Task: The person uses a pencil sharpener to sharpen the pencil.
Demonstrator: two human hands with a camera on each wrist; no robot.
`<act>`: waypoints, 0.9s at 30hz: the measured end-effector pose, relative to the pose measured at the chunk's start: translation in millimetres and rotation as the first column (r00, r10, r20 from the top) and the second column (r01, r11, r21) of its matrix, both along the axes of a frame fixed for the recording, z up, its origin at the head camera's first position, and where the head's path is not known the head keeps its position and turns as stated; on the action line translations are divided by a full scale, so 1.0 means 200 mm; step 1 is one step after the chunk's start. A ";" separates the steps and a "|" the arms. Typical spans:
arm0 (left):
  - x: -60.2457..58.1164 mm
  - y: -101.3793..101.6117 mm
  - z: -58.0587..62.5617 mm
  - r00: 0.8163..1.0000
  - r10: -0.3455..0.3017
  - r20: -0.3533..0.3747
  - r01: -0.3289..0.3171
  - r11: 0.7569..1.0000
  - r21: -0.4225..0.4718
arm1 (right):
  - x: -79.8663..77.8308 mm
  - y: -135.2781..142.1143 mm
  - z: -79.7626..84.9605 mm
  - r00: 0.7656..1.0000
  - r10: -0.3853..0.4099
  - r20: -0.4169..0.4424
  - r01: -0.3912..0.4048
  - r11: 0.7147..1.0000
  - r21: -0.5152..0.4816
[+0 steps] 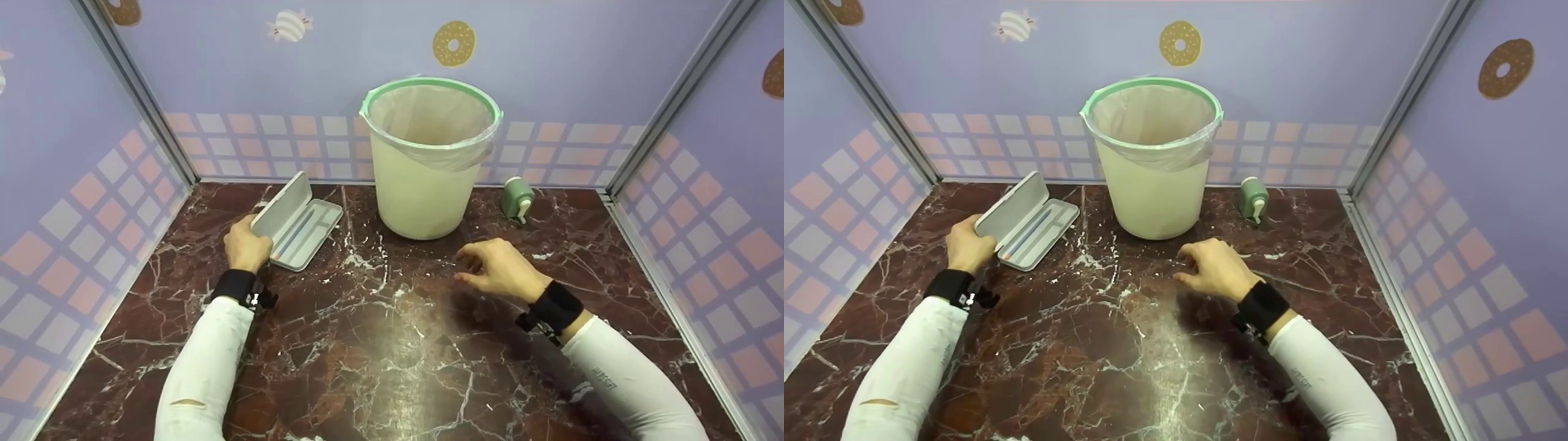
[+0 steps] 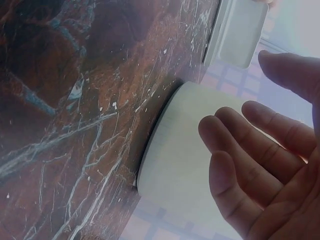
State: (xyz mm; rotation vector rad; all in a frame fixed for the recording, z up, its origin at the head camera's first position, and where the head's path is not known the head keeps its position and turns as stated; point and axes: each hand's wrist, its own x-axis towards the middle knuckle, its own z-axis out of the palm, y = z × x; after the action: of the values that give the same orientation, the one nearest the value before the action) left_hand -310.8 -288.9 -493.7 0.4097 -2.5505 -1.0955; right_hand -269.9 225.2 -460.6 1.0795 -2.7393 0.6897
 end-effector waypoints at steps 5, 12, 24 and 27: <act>0.05 -0.02 0.00 0.999 -0.034 -0.003 0.034 0.999 -0.025 | 0.00 -0.01 0.00 1.000 0.020 -0.009 -0.020 1.000 0.010; 0.13 -0.04 -0.01 0.994 -0.102 0.037 0.104 0.994 -0.046 | -0.01 -0.05 0.00 0.999 0.019 -0.026 -0.018 1.000 0.020; 0.19 -0.02 0.00 0.960 -0.248 0.128 0.258 0.964 -0.069 | -0.01 -0.12 -0.01 0.997 0.052 -0.056 -0.051 0.998 0.032; 0.19 -0.01 -0.01 0.953 -0.266 0.145 0.277 0.958 -0.067 | 0.00 -0.14 -0.01 0.997 0.049 -0.053 -0.047 0.998 0.040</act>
State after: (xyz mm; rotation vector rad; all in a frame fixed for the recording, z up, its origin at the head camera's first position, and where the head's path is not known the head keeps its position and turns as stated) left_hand -272.0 -290.6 -495.0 0.1140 -2.8266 -1.0742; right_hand -270.3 198.1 -463.3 1.1575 -2.7004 0.6066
